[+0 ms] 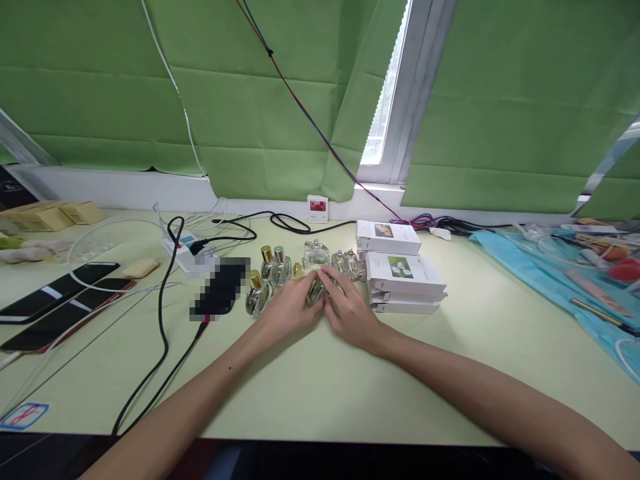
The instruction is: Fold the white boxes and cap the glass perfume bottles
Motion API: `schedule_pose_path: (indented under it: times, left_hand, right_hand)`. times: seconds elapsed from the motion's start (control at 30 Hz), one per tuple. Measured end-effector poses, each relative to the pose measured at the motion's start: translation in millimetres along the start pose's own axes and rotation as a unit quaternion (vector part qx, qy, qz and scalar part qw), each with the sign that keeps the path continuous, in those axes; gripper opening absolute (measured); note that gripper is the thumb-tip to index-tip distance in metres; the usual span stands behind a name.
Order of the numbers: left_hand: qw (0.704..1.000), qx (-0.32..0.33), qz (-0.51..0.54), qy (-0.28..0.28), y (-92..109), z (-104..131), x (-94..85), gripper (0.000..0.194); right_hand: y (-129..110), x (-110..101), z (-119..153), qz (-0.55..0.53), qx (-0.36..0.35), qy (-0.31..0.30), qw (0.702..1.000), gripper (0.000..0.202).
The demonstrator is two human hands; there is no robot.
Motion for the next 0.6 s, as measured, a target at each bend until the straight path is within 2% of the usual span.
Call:
schedule_pose_path:
  times: [0.23, 0.6]
  left_hand:
    - [1.000, -0.008, 0.002, -0.006, -1.1, 0.2, 0.9, 0.027]
    - [1.000, 0.006, 0.001, 0.000, -3.0, -1.3, 2.1, 0.028]
  right_hand:
    - [2.5, -0.3, -0.7, 0.002, 0.009, -0.005, 1.000, 0.064]
    - [3.7, -1.1, -2.8, 0.016, -0.006, 0.000, 1.000, 0.061]
Point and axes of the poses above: each hand's wrist, its own z-axis away from the middle knuckle, its own x-axis out of the palm, y = z × x, the point moved 1 cm from there along -z, towards the middle knuckle, and after that the axes turned 3 degrees about -y, right-handed, at the moved point
